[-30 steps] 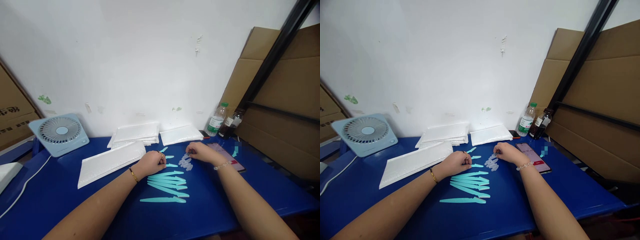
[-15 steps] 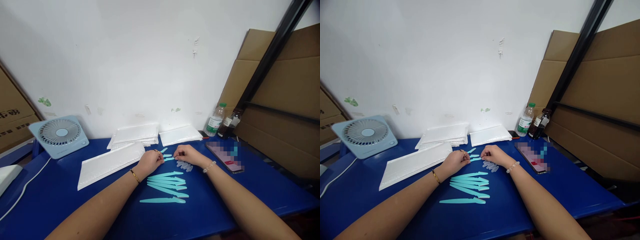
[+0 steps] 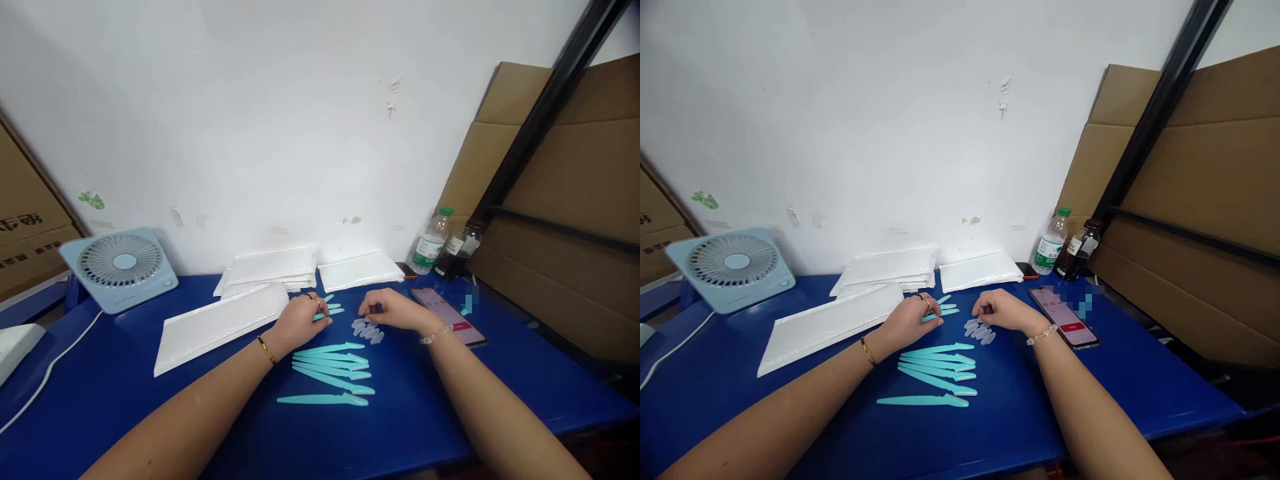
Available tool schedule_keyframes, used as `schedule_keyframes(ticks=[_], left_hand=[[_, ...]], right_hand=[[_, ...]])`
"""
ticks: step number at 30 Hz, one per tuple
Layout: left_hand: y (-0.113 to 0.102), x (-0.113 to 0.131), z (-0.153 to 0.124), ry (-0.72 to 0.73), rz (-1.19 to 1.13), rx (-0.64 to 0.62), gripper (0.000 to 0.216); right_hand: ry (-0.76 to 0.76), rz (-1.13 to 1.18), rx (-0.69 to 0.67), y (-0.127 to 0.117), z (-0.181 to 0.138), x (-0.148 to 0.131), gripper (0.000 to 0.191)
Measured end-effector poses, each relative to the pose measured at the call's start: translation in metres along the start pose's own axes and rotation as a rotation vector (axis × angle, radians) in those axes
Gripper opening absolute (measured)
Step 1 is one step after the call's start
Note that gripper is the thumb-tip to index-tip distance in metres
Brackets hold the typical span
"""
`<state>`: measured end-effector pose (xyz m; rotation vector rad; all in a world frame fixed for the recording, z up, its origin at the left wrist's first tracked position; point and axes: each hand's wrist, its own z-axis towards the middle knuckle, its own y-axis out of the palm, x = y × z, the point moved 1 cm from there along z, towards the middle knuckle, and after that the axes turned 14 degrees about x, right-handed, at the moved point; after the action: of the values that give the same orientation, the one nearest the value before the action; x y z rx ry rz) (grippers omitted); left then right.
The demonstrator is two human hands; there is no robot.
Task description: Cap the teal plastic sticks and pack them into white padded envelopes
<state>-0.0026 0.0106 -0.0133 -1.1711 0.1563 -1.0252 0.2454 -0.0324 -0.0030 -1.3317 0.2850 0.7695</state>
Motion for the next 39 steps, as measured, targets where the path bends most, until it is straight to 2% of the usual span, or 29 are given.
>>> schedule_keyframes(ticks=[3, 5, 8, 11, 16, 20, 23, 31, 39], left_hand=[[0.001, 0.007, -0.003, 0.035, -0.132, -0.204, 0.022], [0.003, 0.008, -0.004, 0.046, -0.130, -0.260, 0.019], [0.004, 0.004, -0.003, 0.020, -0.029, -0.198, 0.010], [0.003, -0.001, 0.000, -0.027, 0.069, -0.117, 0.012], [0.002, -0.004, 0.001, -0.045, 0.113, -0.071, 0.014], [0.002, -0.003, -0.001, -0.055, 0.088, -0.068, 0.019], [0.003, -0.004, -0.001, -0.062, 0.085, -0.084, 0.014], [0.006, -0.007, -0.001, -0.067, 0.078, -0.052, 0.012], [0.010, -0.008, -0.001, -0.077, 0.018, -0.047, 0.009]], right_hand=[[-0.048, -0.025, -0.039, 0.004, 0.000, 0.001, 0.016], [-0.066, -0.041, -0.047, 0.008, 0.002, 0.002, 0.013], [-0.040, -0.079, -0.008, 0.011, 0.004, 0.006, 0.011], [-0.005, -0.106, 0.031, 0.010, 0.004, 0.010, 0.009], [-0.008, -0.111, 0.042, 0.010, 0.005, 0.011, 0.011], [0.028, -0.069, 0.054, 0.013, 0.005, 0.011, 0.012], [0.047, -0.035, 0.074, 0.014, 0.006, 0.011, 0.016], [0.025, -0.036, 0.049, 0.018, 0.005, 0.006, 0.007], [-0.042, -0.031, 0.107, 0.037, 0.013, -0.003, 0.008]])
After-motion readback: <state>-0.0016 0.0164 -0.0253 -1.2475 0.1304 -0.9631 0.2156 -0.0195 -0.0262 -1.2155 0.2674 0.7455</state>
